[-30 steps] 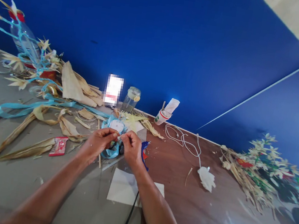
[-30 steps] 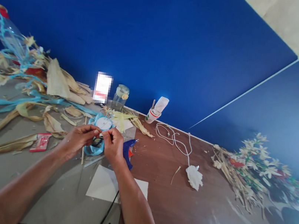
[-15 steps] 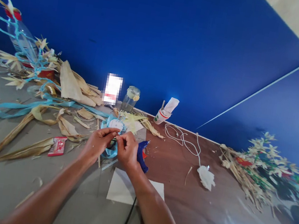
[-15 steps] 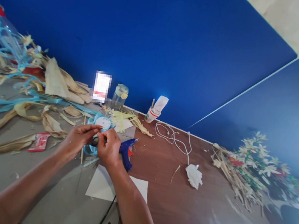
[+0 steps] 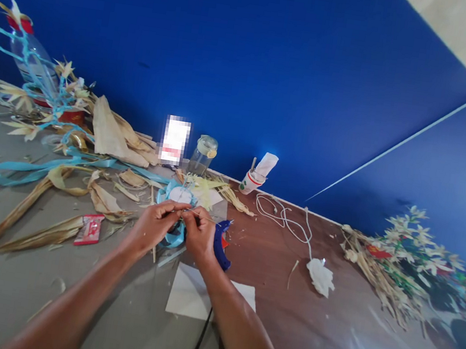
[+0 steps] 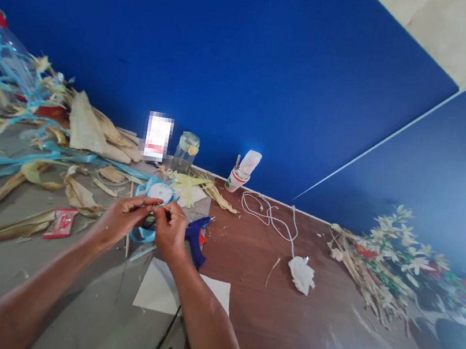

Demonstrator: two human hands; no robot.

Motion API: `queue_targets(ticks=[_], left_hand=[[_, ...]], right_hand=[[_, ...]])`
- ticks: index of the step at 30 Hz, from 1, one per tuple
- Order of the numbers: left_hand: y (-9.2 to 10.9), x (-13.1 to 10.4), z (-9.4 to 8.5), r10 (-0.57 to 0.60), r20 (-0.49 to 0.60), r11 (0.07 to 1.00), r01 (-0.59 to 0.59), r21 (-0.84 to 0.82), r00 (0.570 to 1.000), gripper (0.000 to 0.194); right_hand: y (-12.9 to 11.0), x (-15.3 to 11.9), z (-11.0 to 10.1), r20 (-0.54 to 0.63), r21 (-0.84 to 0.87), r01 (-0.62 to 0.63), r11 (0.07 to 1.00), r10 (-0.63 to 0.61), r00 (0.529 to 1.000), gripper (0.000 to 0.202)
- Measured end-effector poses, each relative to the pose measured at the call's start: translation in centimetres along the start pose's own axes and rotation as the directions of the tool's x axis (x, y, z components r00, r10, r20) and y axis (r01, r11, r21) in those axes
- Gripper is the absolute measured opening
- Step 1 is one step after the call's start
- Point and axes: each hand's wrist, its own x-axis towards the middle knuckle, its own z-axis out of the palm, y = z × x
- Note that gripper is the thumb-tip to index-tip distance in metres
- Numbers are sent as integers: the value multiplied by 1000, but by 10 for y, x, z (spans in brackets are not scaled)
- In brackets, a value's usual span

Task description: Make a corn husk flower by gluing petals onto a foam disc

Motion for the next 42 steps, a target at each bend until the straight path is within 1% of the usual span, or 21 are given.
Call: queue_targets(ticks=[5,7,9,11,14,18,20,22,24,25,27,29,30,32,34,36,38,40,42], left_hand=[[1,0,-6,159,72,983,-165,83,985,31],[3,0,-7,190,107,975,-201,100,976,31],[4,0,-7,195,135,970,-211,118,971,31],[2,0,-5,190,126,968,-208,143,974,31],[-2,3,-3,203,89,956,-217,195,975,29],[-6,3,-1,290,99,911,-306,276,952,25],[-4,1,0,331,77,885,-338,319,940,24],[-1,-1,1,353,39,870,-343,353,935,24],[2,-3,2,321,-1,890,-301,343,947,22],[3,-3,2,278,-18,916,-260,307,960,20],[5,-4,2,147,-23,971,-140,192,989,19],[5,-4,1,30,-1,995,-30,98,1000,22],[5,-4,1,4,3,997,-5,83,1000,23],[4,-4,1,13,-9,994,-12,105,1000,21],[3,-4,0,44,-28,987,-39,153,999,17],[2,-3,0,40,-40,980,-31,197,998,12],[1,-2,-2,20,-43,973,-10,231,999,9],[1,-1,-4,12,-24,967,-5,255,1000,8],[1,1,-7,9,17,963,-13,270,1000,10]], right_hand=[[-3,2,1,25,161,-104,981,102,995,20],[-3,3,1,49,232,-169,958,162,986,19],[-3,4,0,73,285,-232,930,221,973,19],[-2,5,0,89,312,-271,911,256,963,20],[0,6,0,92,318,-289,903,274,957,24],[5,5,3,92,337,-315,887,302,949,25],[7,5,4,96,361,-325,874,312,945,26],[8,6,5,100,371,-330,868,316,943,27],[7,7,3,111,366,-339,867,321,940,27],[7,8,2,125,358,-347,867,324,938,27],[7,10,-1,163,339,-369,865,332,929,26],[7,11,-3,208,341,-394,853,341,917,25],[8,12,-4,228,357,-407,840,345,911,25],[10,13,-4,252,395,-429,812,353,901,26],[11,12,-3,250,401,-436,806,362,898,26],[12,12,-2,218,350,-407,843,350,911,25],[11,11,-2,185,265,-356,896,315,931,23],[10,9,-2,173,188,-312,931,281,944,22],[8,8,-2,178,142,-290,946,264,948,21]])
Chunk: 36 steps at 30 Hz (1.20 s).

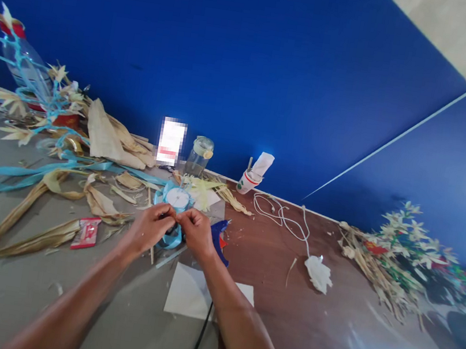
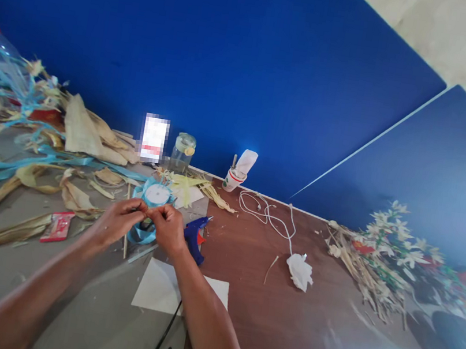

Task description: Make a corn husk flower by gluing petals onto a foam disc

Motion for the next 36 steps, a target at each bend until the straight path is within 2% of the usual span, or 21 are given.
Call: queue_targets(ticks=[5,10,14,17,20,25,28,36], left_hand=[[-1,2,-5,-19,114,999,22,-23,993,13],[-1,1,-7,-63,145,998,59,33,987,14],[-2,2,-7,-29,145,993,12,118,989,17],[-2,2,-5,-2,104,997,-6,73,995,17],[-1,1,-1,70,75,996,-73,45,995,17],[-1,-1,5,251,-51,950,-236,205,967,11],[-3,-1,7,343,-56,907,-315,278,938,14],[-7,-2,9,426,-68,858,-380,344,902,17]], right_hand=[[0,0,-1,25,-40,5,999,-4,1000,22],[5,3,-4,86,-38,-20,999,23,996,20],[10,4,-5,140,37,-88,995,82,987,21],[9,4,-3,71,171,-106,979,95,993,22],[5,4,1,-15,308,-88,947,97,995,22],[-1,1,6,-73,387,-70,919,107,992,20],[-1,1,8,-84,391,-67,918,108,991,22],[2,0,12,-104,409,-67,910,120,987,22]])
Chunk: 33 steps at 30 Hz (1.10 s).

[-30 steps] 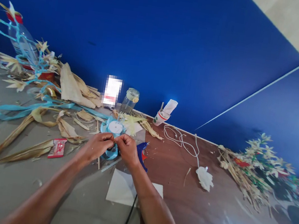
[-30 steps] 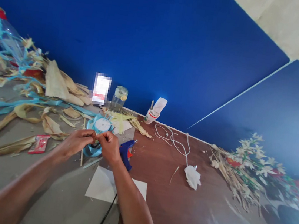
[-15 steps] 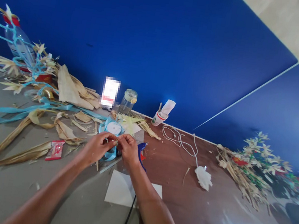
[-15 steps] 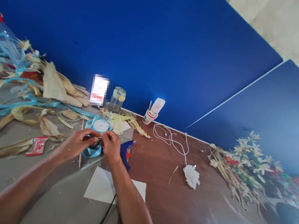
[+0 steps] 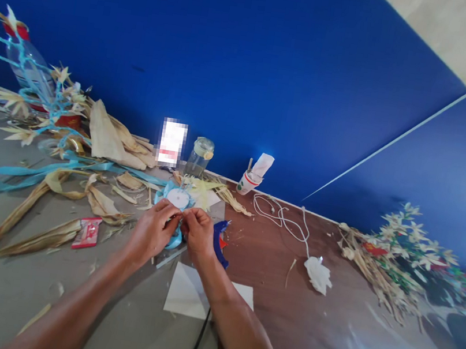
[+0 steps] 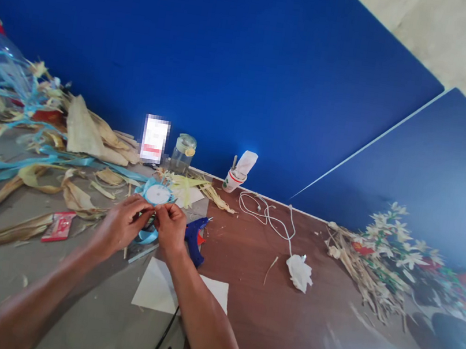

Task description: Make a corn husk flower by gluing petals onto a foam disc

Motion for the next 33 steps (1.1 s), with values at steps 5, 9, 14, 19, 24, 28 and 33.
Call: queue_targets(ticks=[5,9,14,19,24,28,33], left_hand=[[5,2,-6,-31,-36,999,29,-45,999,15],[5,4,-11,-83,-8,994,82,-69,997,15],[3,4,-12,-143,90,972,157,-172,986,19],[2,3,-7,-169,97,962,186,-201,981,16],[4,4,-5,-150,59,977,157,-146,987,13],[7,3,-8,-107,62,982,115,-152,992,17],[7,3,-10,-119,126,965,145,-220,985,22]], right_hand=[[-5,-2,0,9,42,-15,999,15,1000,26],[-8,0,-4,72,18,2,1000,-3,997,23],[-8,0,-6,143,-81,111,991,-99,985,13],[-15,-5,-3,138,-176,181,968,-158,978,17],[-17,-7,-2,121,-181,162,970,-141,983,18],[-14,-6,-2,117,-187,151,971,-130,985,19],[-13,-6,-4,138,-187,166,968,-141,980,20]])
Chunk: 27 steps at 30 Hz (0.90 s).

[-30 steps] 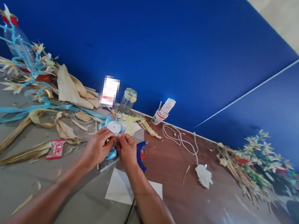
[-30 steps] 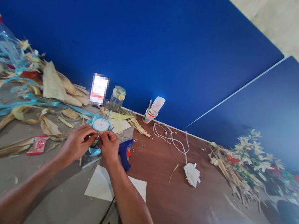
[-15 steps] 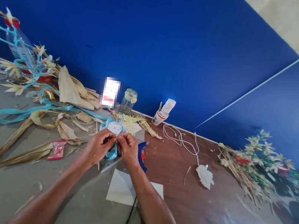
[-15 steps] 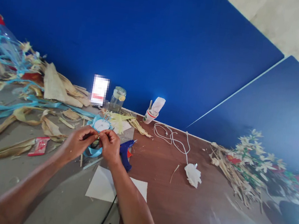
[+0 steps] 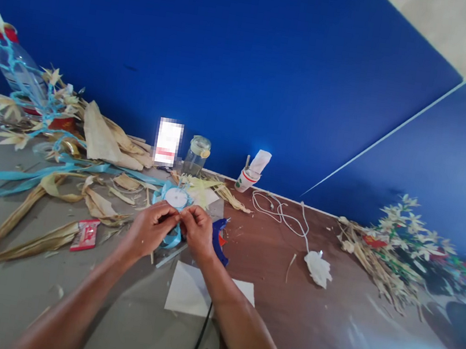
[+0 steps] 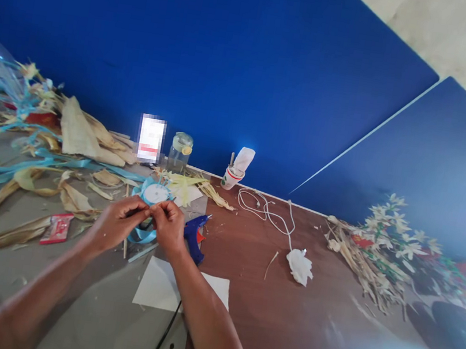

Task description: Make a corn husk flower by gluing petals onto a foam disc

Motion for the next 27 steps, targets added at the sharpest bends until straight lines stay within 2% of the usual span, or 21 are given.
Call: queue_targets(ticks=[5,8,10,12,15,17,19,22,27], left_hand=[[0,1,-2,-82,37,992,85,-95,996,21],[-1,2,-6,-109,-36,984,102,-147,993,19],[-3,3,-9,-140,-91,975,121,-186,986,18],[-5,5,-11,-169,-104,963,142,-230,980,17],[-9,6,-12,-217,-89,944,186,-273,972,18],[-10,6,-10,-261,-51,925,234,-300,964,19],[-11,5,-9,-300,0,896,282,-343,954,20],[-12,4,-9,-332,35,860,318,-398,943,20],[-14,5,-12,-363,36,827,340,-448,931,19]], right_hand=[[0,1,-2,46,-59,31,998,-28,999,22],[-5,9,-10,44,-112,15,994,-10,999,23],[-11,14,-20,9,-267,-15,964,18,1000,21],[-18,16,-29,70,-553,-2,833,49,996,16],[-23,9,-36,134,-890,63,452,128,983,17],[-21,2,-33,110,-974,69,214,186,976,20],[-17,-2,-26,82,-995,69,65,227,970,25],[-10,-1,-16,50,-998,59,-26,253,966,30],[-8,10,-10,17,-1000,22,-15,292,956,28]])
